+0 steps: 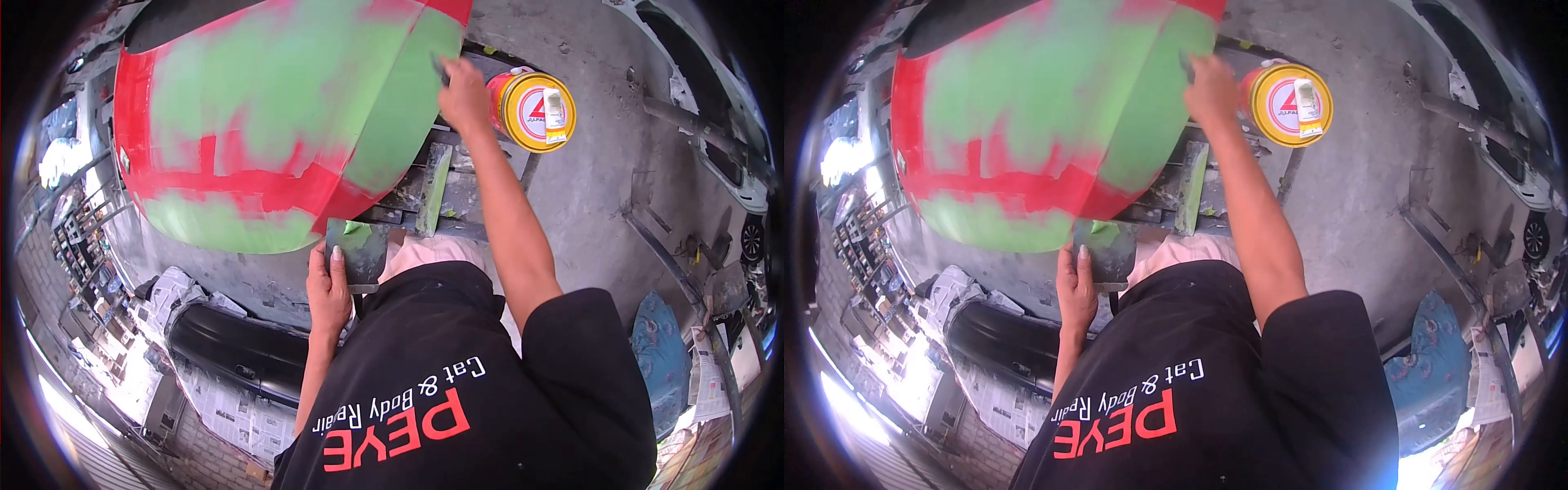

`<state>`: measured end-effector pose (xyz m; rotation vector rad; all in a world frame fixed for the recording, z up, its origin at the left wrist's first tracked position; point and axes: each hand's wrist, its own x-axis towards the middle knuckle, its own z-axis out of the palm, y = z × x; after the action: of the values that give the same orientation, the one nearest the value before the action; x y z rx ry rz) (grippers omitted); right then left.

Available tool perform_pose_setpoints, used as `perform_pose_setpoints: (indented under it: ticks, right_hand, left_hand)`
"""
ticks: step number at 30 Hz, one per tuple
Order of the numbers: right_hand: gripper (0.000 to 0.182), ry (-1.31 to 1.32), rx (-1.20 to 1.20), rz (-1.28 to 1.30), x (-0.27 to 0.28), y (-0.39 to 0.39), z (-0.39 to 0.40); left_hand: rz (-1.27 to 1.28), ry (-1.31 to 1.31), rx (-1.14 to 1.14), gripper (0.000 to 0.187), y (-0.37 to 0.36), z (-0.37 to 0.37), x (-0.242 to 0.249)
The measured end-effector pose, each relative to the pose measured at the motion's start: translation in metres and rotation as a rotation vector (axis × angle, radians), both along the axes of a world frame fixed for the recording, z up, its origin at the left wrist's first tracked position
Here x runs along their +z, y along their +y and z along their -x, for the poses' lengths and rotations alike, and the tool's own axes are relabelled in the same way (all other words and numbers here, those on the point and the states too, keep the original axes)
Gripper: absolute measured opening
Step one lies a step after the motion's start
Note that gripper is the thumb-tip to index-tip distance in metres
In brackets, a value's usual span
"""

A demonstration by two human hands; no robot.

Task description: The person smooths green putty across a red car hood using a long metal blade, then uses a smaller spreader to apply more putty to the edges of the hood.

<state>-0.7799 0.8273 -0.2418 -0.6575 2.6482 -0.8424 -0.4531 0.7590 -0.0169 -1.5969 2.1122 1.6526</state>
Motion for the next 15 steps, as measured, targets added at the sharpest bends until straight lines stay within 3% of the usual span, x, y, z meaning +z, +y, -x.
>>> perform_pose_setpoints:
  ticks: [1,3,7,10,12,15]
  right_hand:
    - [0.046,0.053,-0.041,0.053,-0.006,-0.010,0.017]
    - [0.045,0.047,-0.076,-0.133,0.009,-0.031,0.052]
    - [0.047,0.009,-0.096,-0.213,0.005,-0.054,0.106]
    - [0.048,-0.186,-0.027,-0.288,-0.014,-0.056,0.131]
    - [0.047,-0.148,0.098,-0.202,-0.033,-0.048,0.138]
    - [0.044,-0.135,0.158,-0.202,-0.005,-0.032,0.093]
  left_hand:
    - [0.004,-0.003,0.001,0.027,0.000,-0.002,0.000]
    - [-0.018,0.005,0.026,0.027,0.001,-0.009,0.000]
    - [-0.007,-0.031,0.021,0.027,0.002,-0.018,0.001]
    - [0.026,-0.042,0.025,0.026,0.003,-0.020,0.000]
    - [-0.014,-0.036,0.057,0.026,0.004,-0.021,-0.002]
    - [-0.008,-0.062,0.006,0.026,0.003,-0.020,-0.008]
